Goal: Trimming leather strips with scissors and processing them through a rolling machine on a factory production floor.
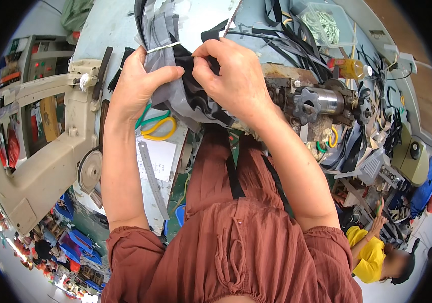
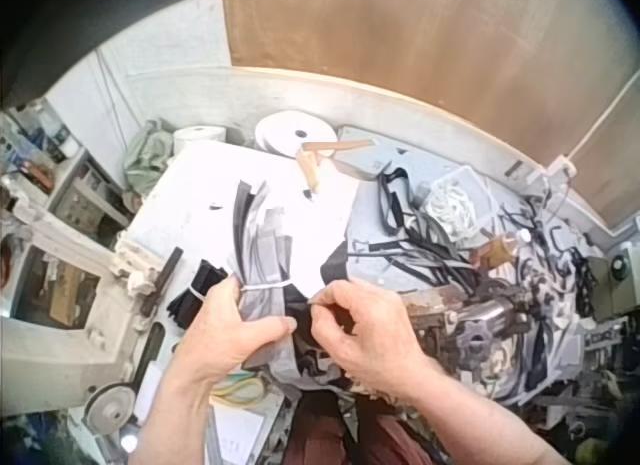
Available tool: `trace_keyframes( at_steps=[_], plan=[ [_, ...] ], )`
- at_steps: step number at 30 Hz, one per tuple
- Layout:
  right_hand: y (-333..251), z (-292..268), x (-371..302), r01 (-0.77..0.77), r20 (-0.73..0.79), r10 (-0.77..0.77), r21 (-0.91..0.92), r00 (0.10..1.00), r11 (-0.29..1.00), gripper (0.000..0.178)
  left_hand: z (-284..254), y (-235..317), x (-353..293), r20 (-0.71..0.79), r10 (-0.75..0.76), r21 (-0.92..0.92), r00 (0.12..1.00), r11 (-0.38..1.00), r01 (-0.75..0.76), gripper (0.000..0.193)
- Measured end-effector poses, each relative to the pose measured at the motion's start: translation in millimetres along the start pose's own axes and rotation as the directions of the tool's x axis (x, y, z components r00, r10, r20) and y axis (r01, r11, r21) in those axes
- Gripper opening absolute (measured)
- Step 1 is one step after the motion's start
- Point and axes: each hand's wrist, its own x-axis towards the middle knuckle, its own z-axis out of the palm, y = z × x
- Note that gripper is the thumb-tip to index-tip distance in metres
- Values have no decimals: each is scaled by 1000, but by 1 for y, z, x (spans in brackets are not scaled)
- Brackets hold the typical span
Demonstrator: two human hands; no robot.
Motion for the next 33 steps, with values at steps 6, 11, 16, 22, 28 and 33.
trace_keyframes(
  at_steps=[6, 11, 16, 22, 28, 33],
  plan=[
    [2, 5, -4, 159, -23, -164, -142, 986, 977, 14, -2, 2, 0, 30, -94, -190, 995, 977, 98, 40],
    [1, 8, -4, 236, -29, -255, -284, 967, 929, 12, 2, 3, -1, -7, -83, -125, 997, 989, 82, 39],
    [5, 5, -4, 193, -32, -206, -232, 978, 953, 8, 3, 4, 2, -7, -93, -28, 996, 995, 93, 38],
    [0, 3, -4, 205, -88, -238, -281, 967, 938, 6, 7, 6, 7, -47, -133, 6, 990, 991, 133, 38],
    [-1, -3, -1, 256, -17, -280, -359, 960, 898, 6, 15, 11, 8, -64, -150, 4, 987, 989, 150, 35],
    [1, -2, 1, 260, -24, -283, -329, 959, 908, 7, 15, 15, 7, -38, -173, -31, 984, 985, 172, 35]
  ],
)
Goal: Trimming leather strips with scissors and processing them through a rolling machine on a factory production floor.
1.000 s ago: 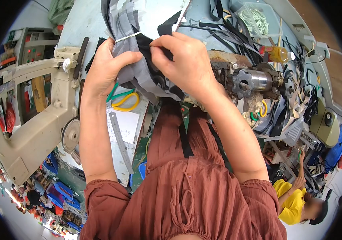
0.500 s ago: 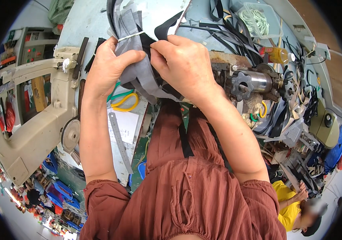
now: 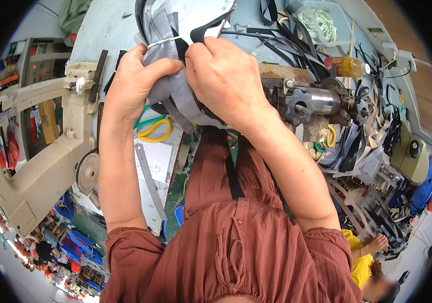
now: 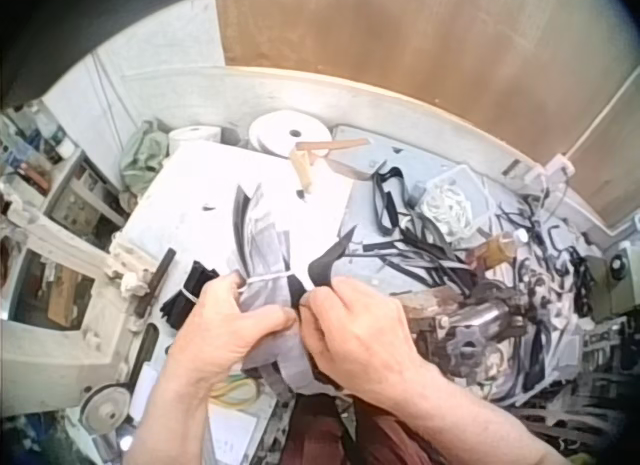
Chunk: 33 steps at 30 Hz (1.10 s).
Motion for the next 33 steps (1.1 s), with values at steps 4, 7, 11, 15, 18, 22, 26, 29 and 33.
trace_keyframes(
  at_steps=[4, 7, 11, 15, 18, 22, 26, 29, 33],
  plan=[
    [-1, 0, -3, -44, 9, 43, 77, 999, 996, 7, -7, 1, 1, 36, 29, 146, 999, 989, -34, 37],
    [-2, 0, -3, -76, 21, 74, 152, 997, 985, 6, -10, -2, -1, 68, 81, 159, 994, 983, -91, 38],
    [-5, -2, -2, -154, 76, 139, 252, 987, 955, 5, -11, -4, -3, 61, 73, 146, 995, 986, -81, 39],
    [-5, -6, -1, -254, 185, 201, 340, 962, 905, 6, -13, -4, -4, 92, 48, 93, 995, 994, -57, 39],
    [-4, -9, 1, -350, 276, 252, 400, 927, 847, 11, -17, -7, -3, 144, 16, 10, 989, 1000, -18, 39],
    [-3, -10, -1, -490, 359, 348, 475, 866, 731, 17, -13, -7, -3, 101, 30, 48, 994, 998, -35, 38],
    [-5, -11, 0, -548, 367, 411, 482, 835, 683, 20, -11, -14, 0, 28, 81, 155, 996, 984, -84, 39],
    [-4, -8, -1, -381, 204, 323, 429, 924, 819, 22, -10, -17, 4, -16, 116, 152, 993, 982, -112, 40],
    [2, 8, -10, -108, -22, 111, 89, 994, 990, 19, -8, -15, 4, -79, 166, 187, 983, 971, -149, 38]
  ],
)
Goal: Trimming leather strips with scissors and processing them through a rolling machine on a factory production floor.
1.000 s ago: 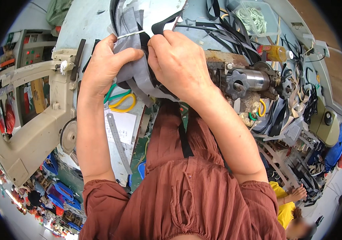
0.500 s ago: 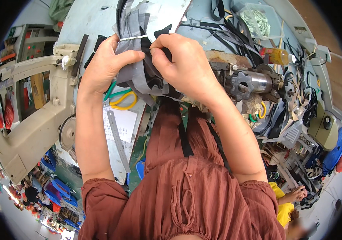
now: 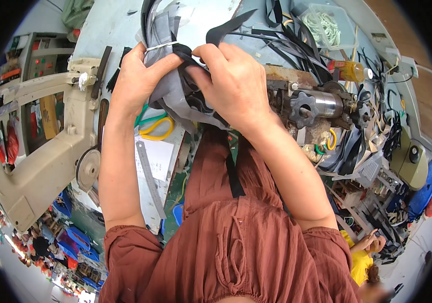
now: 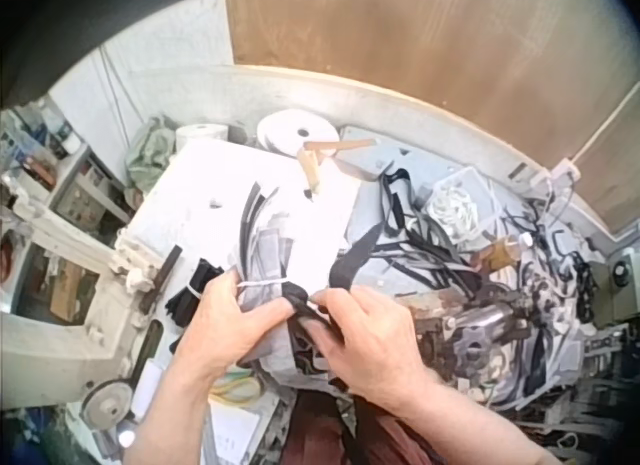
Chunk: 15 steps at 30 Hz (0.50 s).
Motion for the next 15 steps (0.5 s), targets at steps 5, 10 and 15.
trace_keyframes(
  at_steps=[5, 10, 15],
  plan=[
    [-14, -10, 0, 2, 17, 1, -131, 1000, 991, 13, 10, -9, 11, -201, 137, 265, 970, 961, -80, 34],
    [-26, -34, -4, -116, 56, 121, -95, 991, 989, 12, 24, -30, 56, -350, 169, 234, 921, 968, -89, 32],
    [-43, -62, -31, -99, 38, 100, -16, 994, 995, 12, 12, -44, 112, -440, -45, -305, 897, 947, -103, 47]
  ],
)
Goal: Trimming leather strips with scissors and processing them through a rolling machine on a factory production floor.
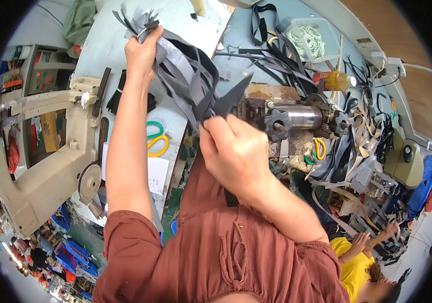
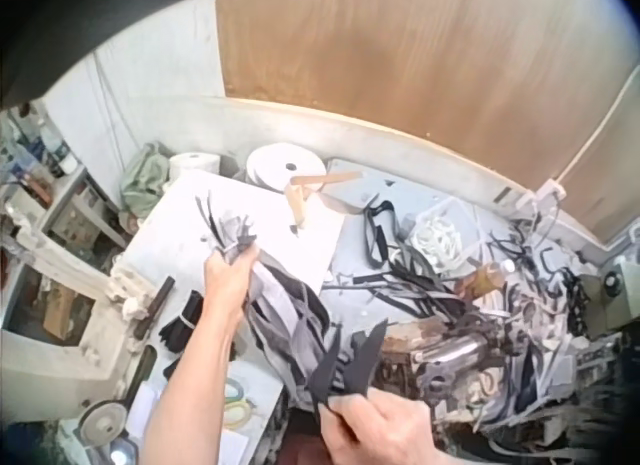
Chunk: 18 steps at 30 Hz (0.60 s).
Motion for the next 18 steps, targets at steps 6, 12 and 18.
trace_keyframes(
  at_steps=[6, 12, 18],
  plan=[
    [-2, -29, 10, 41, -202, 21, 297, 979, 954, 26, 2, 5, 13, 37, 449, 867, 893, 431, -252, 67],
    [1, -34, 12, 101, -241, -41, 243, 970, 965, 28, -12, 63, -102, 683, 197, -165, 703, 980, -114, 69],
    [-22, -38, -2, 245, -133, -210, 376, 969, 893, 28, -18, 115, -208, 448, 272, -559, 852, 829, 30, 20]
  ],
)
